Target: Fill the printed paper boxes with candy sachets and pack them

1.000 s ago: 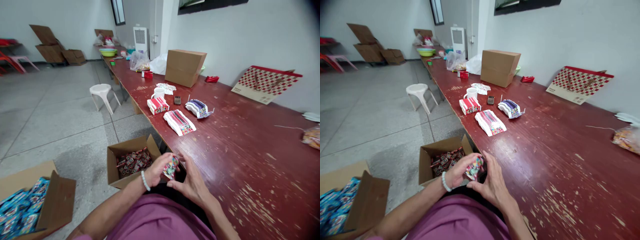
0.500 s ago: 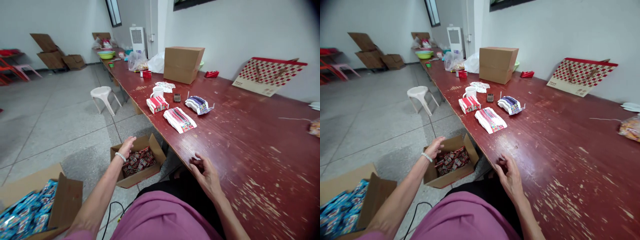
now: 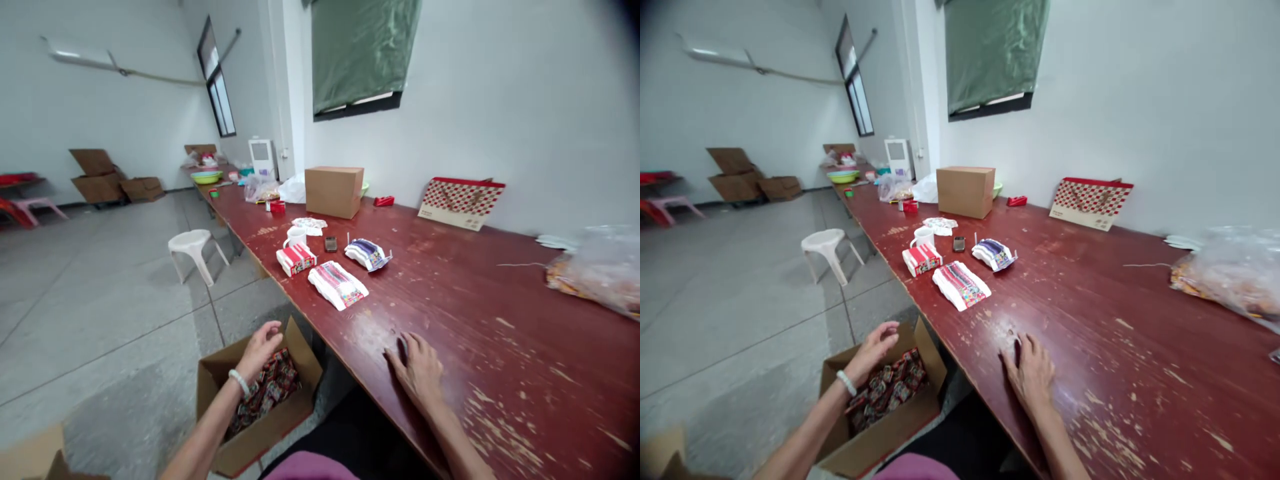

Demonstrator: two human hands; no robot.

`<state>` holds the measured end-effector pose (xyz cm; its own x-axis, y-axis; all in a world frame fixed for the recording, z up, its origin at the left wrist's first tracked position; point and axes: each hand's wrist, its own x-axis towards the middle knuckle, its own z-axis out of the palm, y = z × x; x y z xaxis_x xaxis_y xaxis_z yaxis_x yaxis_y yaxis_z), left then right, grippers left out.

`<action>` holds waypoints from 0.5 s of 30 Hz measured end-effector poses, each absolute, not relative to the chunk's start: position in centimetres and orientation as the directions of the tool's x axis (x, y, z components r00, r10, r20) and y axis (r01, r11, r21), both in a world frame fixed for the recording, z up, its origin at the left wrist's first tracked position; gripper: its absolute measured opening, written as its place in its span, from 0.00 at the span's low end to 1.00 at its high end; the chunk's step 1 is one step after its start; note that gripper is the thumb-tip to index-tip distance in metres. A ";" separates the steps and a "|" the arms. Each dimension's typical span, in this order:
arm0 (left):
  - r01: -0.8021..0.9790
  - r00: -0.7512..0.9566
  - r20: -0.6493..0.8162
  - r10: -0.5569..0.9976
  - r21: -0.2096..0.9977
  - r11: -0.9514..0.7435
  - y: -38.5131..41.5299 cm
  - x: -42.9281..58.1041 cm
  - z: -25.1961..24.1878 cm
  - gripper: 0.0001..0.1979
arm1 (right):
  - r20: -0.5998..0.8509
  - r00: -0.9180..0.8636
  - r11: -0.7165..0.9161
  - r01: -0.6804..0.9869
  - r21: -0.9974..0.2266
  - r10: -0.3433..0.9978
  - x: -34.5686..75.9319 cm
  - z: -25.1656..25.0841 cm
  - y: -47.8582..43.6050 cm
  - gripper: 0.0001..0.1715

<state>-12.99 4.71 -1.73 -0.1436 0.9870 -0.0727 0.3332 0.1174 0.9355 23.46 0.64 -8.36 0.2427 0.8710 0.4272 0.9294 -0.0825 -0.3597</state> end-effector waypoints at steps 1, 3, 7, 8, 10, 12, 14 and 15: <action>0.349 -0.106 -0.028 0.994 0.935 0.063 4.7 -12.0 -1.5 0.18 | 0.402 0.280 -0.158 0.938 -0.309 0.872 24.7 -8.4 1.0 0.30; 0.377 -0.040 0.046 0.998 0.926 -0.028 4.7 -9.7 -1.0 0.13 | 0.351 0.324 -0.260 0.940 -0.219 0.878 27.2 -8.5 1.7 0.32; 0.425 0.063 0.152 0.986 0.890 -0.165 4.8 -4.8 -0.8 0.09 | 0.306 0.406 -0.386 0.914 -0.127 0.861 31.5 -8.9 3.1 0.37; 0.435 0.101 0.169 0.980 0.879 -0.197 4.9 -3.5 -0.9 0.09 | 0.301 0.426 -0.408 0.905 -0.121 0.854 32.3 -9.0 3.6 0.38; 0.453 0.194 0.187 0.963 0.853 -0.257 5.3 -0.9 -1.2 0.09 | 0.286 0.459 -0.442 0.888 -0.123 0.841 33.5 -9.1 4.7 0.40; 0.474 0.280 0.189 0.941 0.825 -0.307 5.9 1.4 -1.8 0.10 | 0.262 0.484 -0.467 0.875 -0.130 0.835 34.3 -9.0 5.9 0.40; 0.503 0.328 0.182 0.927 0.797 -0.335 6.7 3.2 -2.4 0.09 | 0.232 0.512 -0.494 0.859 -0.134 0.827 35.1 -8.6 7.3 0.40; 0.520 0.337 0.178 0.924 0.783 -0.341 7.2 3.9 -2.7 0.09 | 0.215 0.524 -0.506 0.851 -0.136 0.824 35.5 -8.4 8.0 0.40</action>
